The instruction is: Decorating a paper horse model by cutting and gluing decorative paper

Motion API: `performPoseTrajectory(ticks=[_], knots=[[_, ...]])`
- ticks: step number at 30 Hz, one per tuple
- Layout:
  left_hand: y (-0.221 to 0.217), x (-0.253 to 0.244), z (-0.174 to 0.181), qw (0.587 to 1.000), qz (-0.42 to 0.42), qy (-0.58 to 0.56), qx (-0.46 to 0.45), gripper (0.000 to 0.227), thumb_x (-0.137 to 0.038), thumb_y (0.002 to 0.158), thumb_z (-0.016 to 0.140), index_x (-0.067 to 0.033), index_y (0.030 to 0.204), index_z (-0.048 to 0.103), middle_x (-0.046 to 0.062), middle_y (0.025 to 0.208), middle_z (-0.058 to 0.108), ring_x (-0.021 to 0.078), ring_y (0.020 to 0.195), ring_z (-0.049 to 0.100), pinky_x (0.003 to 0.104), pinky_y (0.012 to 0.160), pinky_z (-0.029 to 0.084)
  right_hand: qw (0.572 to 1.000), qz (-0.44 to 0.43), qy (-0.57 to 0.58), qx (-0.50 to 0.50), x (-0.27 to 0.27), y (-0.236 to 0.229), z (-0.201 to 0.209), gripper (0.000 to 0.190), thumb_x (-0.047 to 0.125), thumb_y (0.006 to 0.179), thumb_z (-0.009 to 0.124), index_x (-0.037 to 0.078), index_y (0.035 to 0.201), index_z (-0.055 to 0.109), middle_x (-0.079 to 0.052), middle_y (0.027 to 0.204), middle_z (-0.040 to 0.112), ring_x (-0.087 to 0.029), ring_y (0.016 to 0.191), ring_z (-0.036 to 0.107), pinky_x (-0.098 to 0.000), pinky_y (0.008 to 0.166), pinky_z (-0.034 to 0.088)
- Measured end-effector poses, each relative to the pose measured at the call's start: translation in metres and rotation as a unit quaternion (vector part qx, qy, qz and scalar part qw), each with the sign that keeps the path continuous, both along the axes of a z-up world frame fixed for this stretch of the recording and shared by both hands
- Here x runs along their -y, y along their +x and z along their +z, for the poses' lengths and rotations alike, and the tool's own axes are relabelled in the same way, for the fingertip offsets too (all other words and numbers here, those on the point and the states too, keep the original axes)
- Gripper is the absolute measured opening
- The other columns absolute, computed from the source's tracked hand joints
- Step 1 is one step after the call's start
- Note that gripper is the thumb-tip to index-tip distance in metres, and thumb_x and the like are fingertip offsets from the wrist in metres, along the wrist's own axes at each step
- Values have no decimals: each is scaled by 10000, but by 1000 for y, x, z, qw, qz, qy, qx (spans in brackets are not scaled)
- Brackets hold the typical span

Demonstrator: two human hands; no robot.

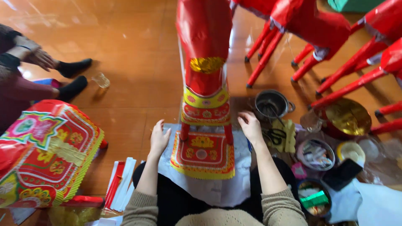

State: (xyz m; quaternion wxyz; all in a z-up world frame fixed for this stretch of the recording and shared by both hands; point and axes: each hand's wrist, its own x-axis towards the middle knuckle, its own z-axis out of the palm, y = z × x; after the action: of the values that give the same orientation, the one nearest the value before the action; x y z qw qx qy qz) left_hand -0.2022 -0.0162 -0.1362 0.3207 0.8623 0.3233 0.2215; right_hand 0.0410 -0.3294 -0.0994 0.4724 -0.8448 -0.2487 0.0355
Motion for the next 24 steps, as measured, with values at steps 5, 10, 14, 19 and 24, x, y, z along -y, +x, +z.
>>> performPoseTrajectory(ticks=[5,10,14,19,24], knots=[[-3,58,49,990,-75,-123,-13,317,-166,900,644,-153,1217,645,125,1048,712,319,1013,689,404,867,545,995,-52,-43,-79,36,13,-42,181,262,879,702,265,1053,753,45,1060,712,-160,981,685,-282,837,555],[60,124,184,953,-252,-147,83,645,-168,921,599,-171,1500,315,149,931,735,336,866,713,486,787,539,990,-9,95,-108,29,24,-27,204,138,952,580,102,1089,726,-94,921,738,-171,837,700,-325,798,549],[131,130,203,883,-328,-254,221,705,-91,999,543,-174,1569,137,165,844,706,250,740,690,371,716,567,989,10,95,-110,45,13,-40,208,127,953,584,95,1105,722,-131,889,733,-168,837,685,-335,755,546],[188,129,189,819,-339,-404,227,815,-143,1006,554,-133,1515,-83,189,804,682,211,599,696,275,575,581,985,-2,54,-165,85,6,-77,215,131,942,604,78,1111,725,-146,923,743,-210,844,708,-343,749,556],[196,135,184,766,-362,-471,248,752,-149,1005,550,-149,1537,18,218,879,684,246,694,722,327,655,607,983,-48,37,-175,106,9,-71,220,109,951,587,60,1118,722,-153,945,739,-222,848,705,-357,773,561]])
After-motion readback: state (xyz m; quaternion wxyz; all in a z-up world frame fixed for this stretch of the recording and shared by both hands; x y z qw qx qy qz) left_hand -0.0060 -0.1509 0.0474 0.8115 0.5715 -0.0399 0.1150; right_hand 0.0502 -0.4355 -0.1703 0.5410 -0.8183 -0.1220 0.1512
